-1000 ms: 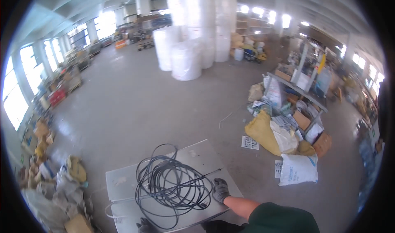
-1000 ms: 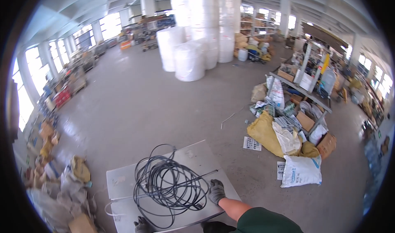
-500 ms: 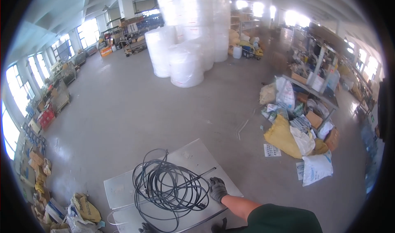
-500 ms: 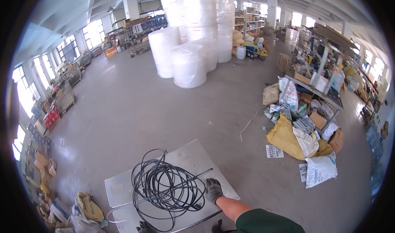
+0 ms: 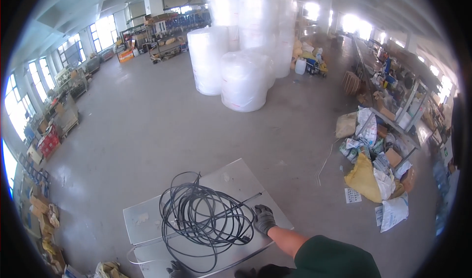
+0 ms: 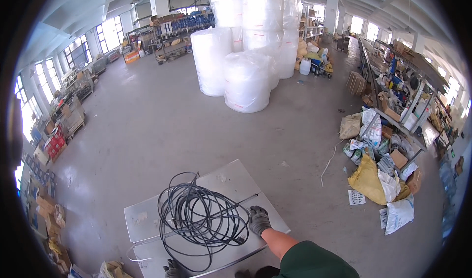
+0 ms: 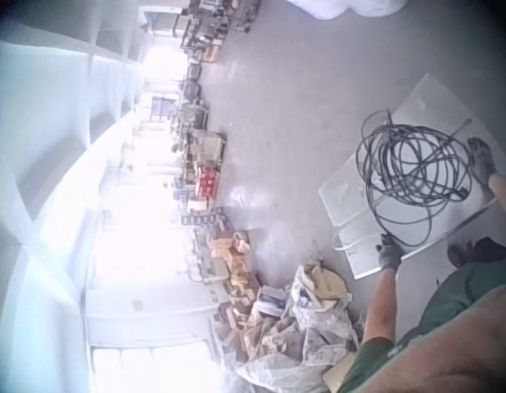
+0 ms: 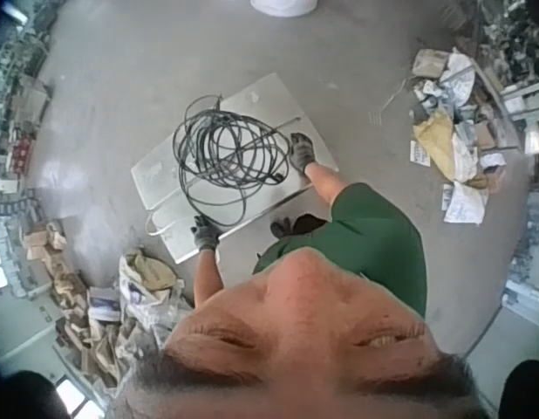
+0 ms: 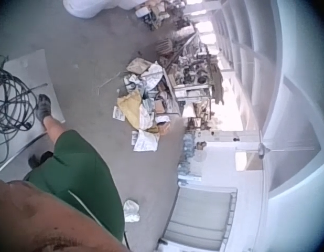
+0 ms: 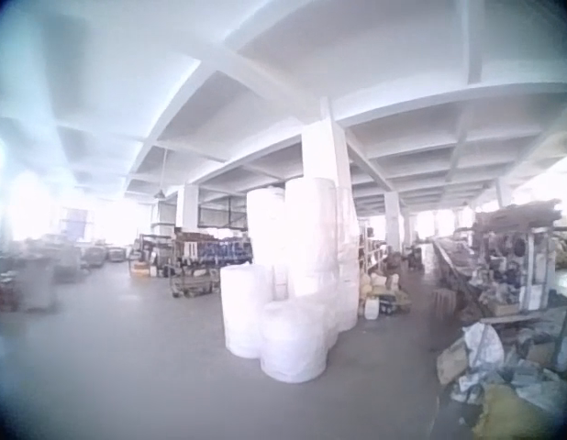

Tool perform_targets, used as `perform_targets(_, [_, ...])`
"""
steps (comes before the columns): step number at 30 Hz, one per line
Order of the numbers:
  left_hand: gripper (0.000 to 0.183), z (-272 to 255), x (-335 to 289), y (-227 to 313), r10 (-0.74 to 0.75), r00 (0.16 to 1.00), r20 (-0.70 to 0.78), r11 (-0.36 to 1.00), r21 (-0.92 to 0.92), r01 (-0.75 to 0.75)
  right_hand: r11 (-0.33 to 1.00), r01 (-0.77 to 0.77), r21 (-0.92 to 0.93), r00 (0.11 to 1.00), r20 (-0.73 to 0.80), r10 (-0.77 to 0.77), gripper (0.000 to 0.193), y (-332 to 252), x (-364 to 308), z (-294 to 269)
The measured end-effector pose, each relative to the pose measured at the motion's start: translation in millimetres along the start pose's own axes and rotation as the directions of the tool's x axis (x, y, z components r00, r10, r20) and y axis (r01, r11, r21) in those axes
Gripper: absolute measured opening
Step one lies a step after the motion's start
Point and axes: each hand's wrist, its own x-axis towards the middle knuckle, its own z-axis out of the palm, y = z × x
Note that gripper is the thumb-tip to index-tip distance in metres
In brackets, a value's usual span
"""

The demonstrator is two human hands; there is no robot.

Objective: The person unwinds a black power cable from a metal base, moves the base through a warehouse environment to an assembly line, and then pulls the cable and a white tube through a hole in the metal surface.

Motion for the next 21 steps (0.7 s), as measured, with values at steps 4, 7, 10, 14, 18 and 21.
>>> perform_targets(4, [0.099, -58.6, 128.5, -78.4, -0.032, 0.999, 0.005, 0.995, -0.092, 0.032, 1.0, 0.005, 0.02, 0.999, -0.038, -0.005, 0.046, -64.4, 138.6, 53.0])
perform_targets(7, [0.138, -168.2, 201.6, -125.4, 0.04, 0.973, 0.226, 0.995, 0.076, -0.059, 0.999, 0.032, 0.002, 0.996, -0.078, -0.032, 0.045, -103.9, 244.5, 96.2])
perform_targets(10, [0.146, -198.5, 298.7, -191.8, 0.03, 0.985, 0.171, 0.993, 0.105, -0.049, 0.999, 0.032, 0.026, 0.998, -0.062, -0.031, 0.043, -160.4, 349.2, 113.2])
perform_targets(14, [0.118, -236.5, 410.2, -275.7, 0.015, 0.993, 0.121, 0.999, 0.046, -0.02, 0.999, 0.032, -0.015, 0.997, -0.064, -0.033, 0.033, -241.4, 467.1, 158.8])
perform_targets(18, [0.086, -258.5, 546.2, -365.4, -0.06, 0.991, 0.123, 0.996, -0.064, 0.068, 0.995, -0.049, -0.092, 0.998, 0.033, 0.052, 0.026, -331.8, 605.7, 197.5])
perform_targets(21, [0.078, -280.4, 641.2, -420.0, -0.09, 0.996, 0.028, 0.975, -0.199, 0.094, 0.993, -0.08, -0.084, 0.996, 0.03, 0.083, 0.02, -364.6, 680.0, 239.4])
